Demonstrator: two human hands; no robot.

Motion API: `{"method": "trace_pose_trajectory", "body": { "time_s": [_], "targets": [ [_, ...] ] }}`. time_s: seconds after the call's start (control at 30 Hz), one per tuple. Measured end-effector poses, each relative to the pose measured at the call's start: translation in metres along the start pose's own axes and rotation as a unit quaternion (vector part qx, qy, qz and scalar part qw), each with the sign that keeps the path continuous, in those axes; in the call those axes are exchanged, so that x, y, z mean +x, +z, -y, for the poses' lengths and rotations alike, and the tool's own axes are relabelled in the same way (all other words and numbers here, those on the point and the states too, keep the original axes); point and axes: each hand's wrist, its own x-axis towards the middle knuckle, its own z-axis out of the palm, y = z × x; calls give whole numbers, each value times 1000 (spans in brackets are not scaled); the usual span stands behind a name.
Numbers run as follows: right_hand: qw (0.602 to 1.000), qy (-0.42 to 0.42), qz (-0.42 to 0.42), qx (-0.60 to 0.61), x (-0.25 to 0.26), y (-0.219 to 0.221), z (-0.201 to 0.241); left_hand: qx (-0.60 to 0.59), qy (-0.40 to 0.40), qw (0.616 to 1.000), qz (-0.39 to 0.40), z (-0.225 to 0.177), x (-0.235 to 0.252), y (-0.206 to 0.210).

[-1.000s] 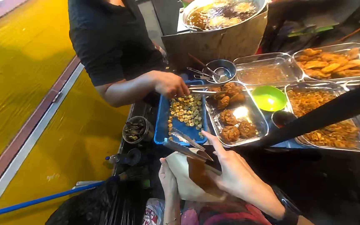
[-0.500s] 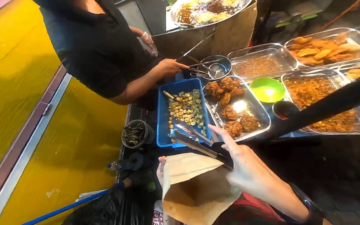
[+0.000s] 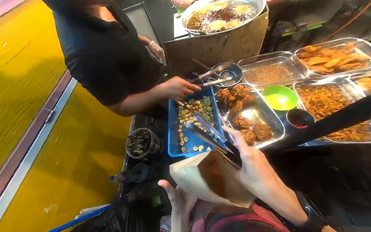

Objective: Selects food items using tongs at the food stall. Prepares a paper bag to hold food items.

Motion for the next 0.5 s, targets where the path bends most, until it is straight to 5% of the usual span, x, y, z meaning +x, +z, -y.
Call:
{"method": "trace_pose_trajectory", "body": {
  "time_s": [0.1,0.27,0.37,0.5],
  "targets": [
    [999,5,29,25,-2,-3,-4,170,35,983,-56,-5,-10,8],
    [979,-12,82,187,-9,-60,-25,61,141,987,-37,-14,5,-1],
    [979,-107,96,146,-24,-122,-44,31,140,990,-10,-18,-4,-20],
    [964,-127,234,-13,-43,-182,-1,39,99,990,93,-24,-3,-44]
  ]
}}
